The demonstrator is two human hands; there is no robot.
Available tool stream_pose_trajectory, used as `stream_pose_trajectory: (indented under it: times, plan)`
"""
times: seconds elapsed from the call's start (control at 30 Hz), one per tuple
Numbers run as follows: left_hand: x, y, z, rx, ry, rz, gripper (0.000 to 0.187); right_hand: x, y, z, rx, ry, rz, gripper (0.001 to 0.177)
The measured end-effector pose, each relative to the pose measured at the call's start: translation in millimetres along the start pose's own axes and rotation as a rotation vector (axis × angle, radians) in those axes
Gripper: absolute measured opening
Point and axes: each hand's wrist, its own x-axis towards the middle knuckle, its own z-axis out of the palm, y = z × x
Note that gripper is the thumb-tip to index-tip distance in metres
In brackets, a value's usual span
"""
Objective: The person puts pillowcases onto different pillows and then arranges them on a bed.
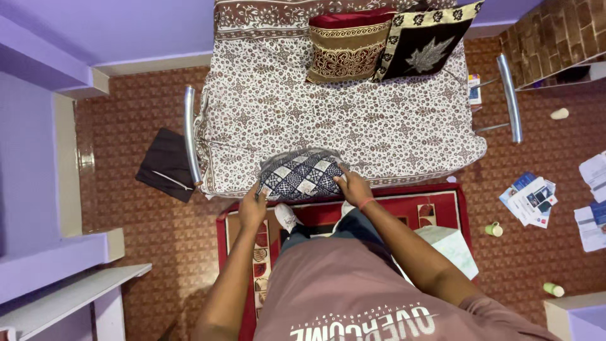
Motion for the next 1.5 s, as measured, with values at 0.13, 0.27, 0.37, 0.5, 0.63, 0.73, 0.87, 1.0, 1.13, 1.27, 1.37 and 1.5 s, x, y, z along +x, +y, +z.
stream_pose_trajectory:
  times: [0.13,0.27,0.37,0.5,0.63,0.73,0.87,1.0,1.13,1.27,1.37,1.5]
  plan:
    - [31,-35,13,-0.112,0.239,0.37,0.047,12,-14,4,0.071,-0.073,0.134,0.068]
    - [38,-46,34,-0.087,0.298,0.317,0.059,32,-2,6,0.172,0.099,-0.263,0.079]
    - [27,-44,46,0.074,0.161,0.223,0.054,36,15,6,0.058,-0.047,-0.174,0.078]
    - [-9,-49,57,-0.032,0.107,0.14,0.04,26,23,5,-0.012,-0.259,0.033,0.053]
    - [-35,-44,56,-0.269,0.109,-0.143,0.035,16,27,3,0.088,-0.299,-0.195,0.041]
    - [-52,-40,49,-0.218,0.265,0.005,0.029,18,28,14,0.129,-0.401,-0.148,0.037]
    - [-69,-43,37,-0.273,0.331,0.004,0.024,36,22,21,0.029,-0.405,-0.289,0.037]
    - [-81,-61,24,-0.402,0.387,-0.022,0.027,49,-1,24,-0.02,-0.417,-0.418,0.037]
    - [-77,-98,-6,-0.376,0.412,-0.093,0.027,54,-36,35,-0.047,-0.439,-0.308,0.033]
    - [-53,-132,-55,-0.443,0.377,-0.135,0.028,61,-85,77,0.067,-0.416,-0.212,0.033]
    - [-38,-169,-102,-0.351,0.3,-0.196,0.03,58,-137,123,0.127,-0.377,-0.173,0.032]
    - [-18,-228,-160,-0.284,0.403,0.02,0.023,52,-217,172,0.318,-0.398,-0.381,0.033]
